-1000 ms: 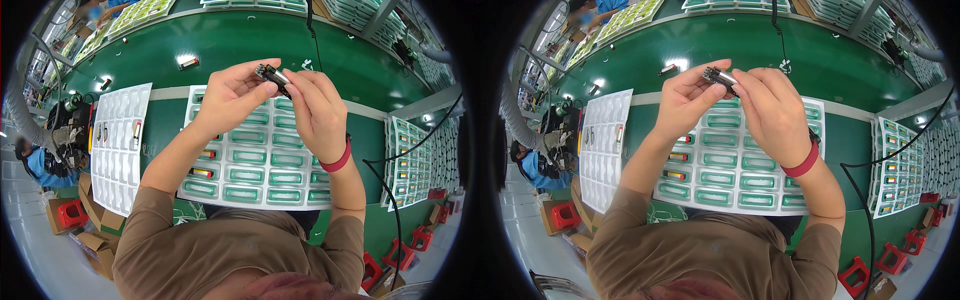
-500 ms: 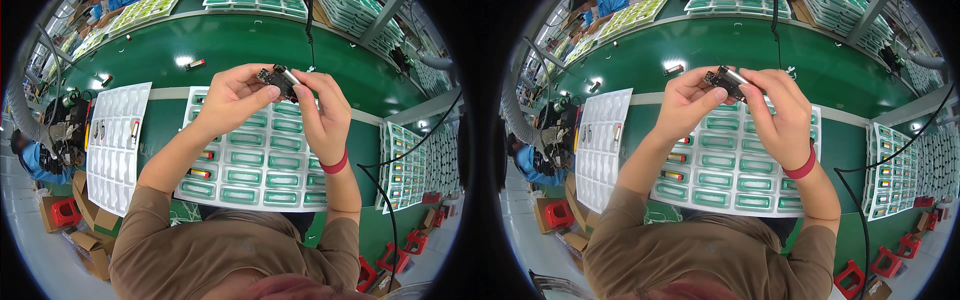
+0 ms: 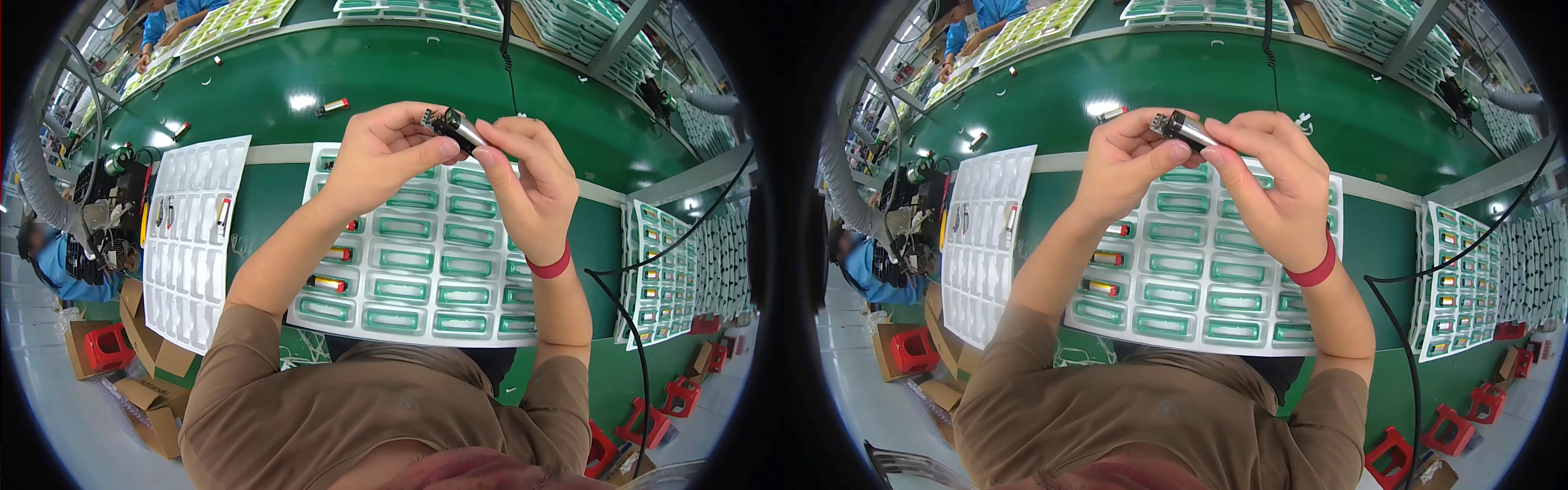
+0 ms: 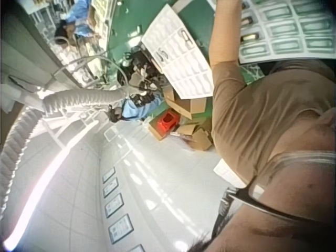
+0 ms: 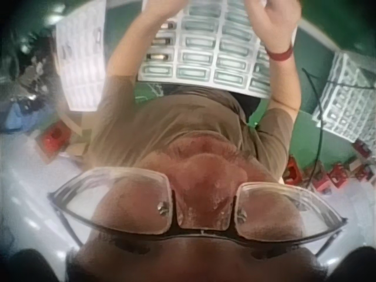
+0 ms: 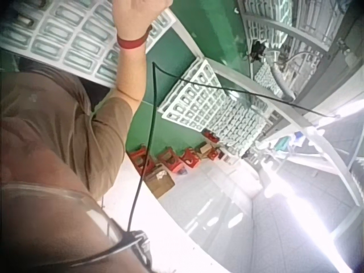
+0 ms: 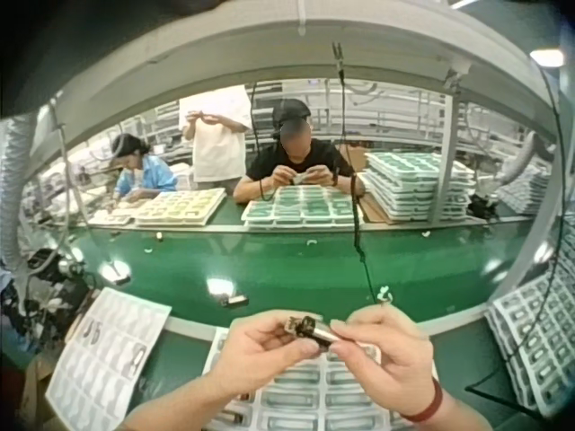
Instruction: The worker is assembling small rechargeable batteries or electronic cells into green plastic protective housings and then organizing them into a white compartmentalized tray.
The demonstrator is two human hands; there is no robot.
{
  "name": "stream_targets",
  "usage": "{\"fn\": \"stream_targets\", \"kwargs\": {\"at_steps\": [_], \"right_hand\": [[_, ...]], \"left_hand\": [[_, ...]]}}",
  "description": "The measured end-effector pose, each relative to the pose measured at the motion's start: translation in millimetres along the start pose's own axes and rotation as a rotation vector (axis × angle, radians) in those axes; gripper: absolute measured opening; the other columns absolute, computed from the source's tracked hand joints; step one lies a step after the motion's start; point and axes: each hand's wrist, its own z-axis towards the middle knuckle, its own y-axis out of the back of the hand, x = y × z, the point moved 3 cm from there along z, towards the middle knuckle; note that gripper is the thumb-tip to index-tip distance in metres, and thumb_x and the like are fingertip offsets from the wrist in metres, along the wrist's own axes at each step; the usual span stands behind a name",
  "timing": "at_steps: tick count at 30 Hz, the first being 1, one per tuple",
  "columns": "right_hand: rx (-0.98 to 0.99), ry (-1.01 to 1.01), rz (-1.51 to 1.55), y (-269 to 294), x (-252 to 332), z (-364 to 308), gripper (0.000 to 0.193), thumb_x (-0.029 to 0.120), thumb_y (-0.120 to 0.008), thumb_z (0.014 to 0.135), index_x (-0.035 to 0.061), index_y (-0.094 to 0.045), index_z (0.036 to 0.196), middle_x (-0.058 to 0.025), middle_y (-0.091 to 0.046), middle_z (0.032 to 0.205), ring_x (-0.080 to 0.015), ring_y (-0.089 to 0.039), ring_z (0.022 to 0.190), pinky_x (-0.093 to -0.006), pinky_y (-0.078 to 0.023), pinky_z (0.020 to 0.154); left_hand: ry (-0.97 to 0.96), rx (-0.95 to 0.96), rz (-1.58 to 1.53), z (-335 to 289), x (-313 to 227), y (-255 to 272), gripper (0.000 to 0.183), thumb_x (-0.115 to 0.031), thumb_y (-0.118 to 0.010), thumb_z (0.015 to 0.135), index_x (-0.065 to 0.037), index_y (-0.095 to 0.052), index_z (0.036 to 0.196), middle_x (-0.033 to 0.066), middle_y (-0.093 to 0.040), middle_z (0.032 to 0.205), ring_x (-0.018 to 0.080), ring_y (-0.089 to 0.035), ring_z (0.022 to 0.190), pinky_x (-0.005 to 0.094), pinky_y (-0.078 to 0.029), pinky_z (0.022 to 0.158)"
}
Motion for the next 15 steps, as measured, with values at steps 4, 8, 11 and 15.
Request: {"fn": "stream_targets", "kwargs": {"at_steps": [4,8,11,15], "right_hand": [[0.02,0.036,-0.051,-1.3,4.8,0.0,0.026,-0.002,-0.077,0.083,0.0012,-0.075,0.109,-0.0113,-0.067,0.098,-0.0189,-0.066,0.082,-0.028,-0.053,0.069],[-0.001,0.069,-0.081,-3.6,8.6,-0.8,0.027,-0.003,-0.078,0.082,0.001,-0.076,0.108,-0.0113,-0.067,0.098,-0.019,-0.067,0.084,-0.0279,-0.054,0.069],[-0.015,0.085,-0.094,-6.1,7.4,-2.8,0.028,-0.004,-0.079,0.08,0.0012,-0.075,0.108,-0.0114,-0.067,0.099,-0.0195,-0.067,0.083,-0.0279,-0.054,0.069],[-0.023,0.116,-0.095,-6.1,6.8,-3.0,0.029,-0.005,-0.079,0.079,0.0009,-0.075,0.108,-0.0115,-0.066,0.099,-0.0197,-0.067,0.083,-0.0281,-0.054,0.069]], "left_hand": [[0.006,-0.005,0.045,-0.5,-1.1,2.3,0.031,0.004,-0.069,0.092,0.004,-0.065,0.122,0.0119,-0.071,0.11,0.0196,-0.071,0.1,0.0316,-0.059,0.09],[-0.013,-0.012,0.101,-2.3,-4.5,1.4,0.032,0.004,-0.071,0.09,0.004,-0.066,0.122,0.0109,-0.072,0.108,0.0163,-0.07,0.098,0.0276,-0.059,0.086],[-0.039,-0.008,0.09,-3.1,-6.5,1.2,0.033,0.004,-0.072,0.09,0.004,-0.067,0.122,0.0102,-0.072,0.107,0.0148,-0.07,0.097,0.0261,-0.058,0.083],[-0.051,-0.007,0.109,-2.8,-4.2,3.7,0.034,0.005,-0.072,0.089,0.003,-0.066,0.123,0.0103,-0.072,0.108,0.0149,-0.07,0.097,0.0266,-0.059,0.084]]}}
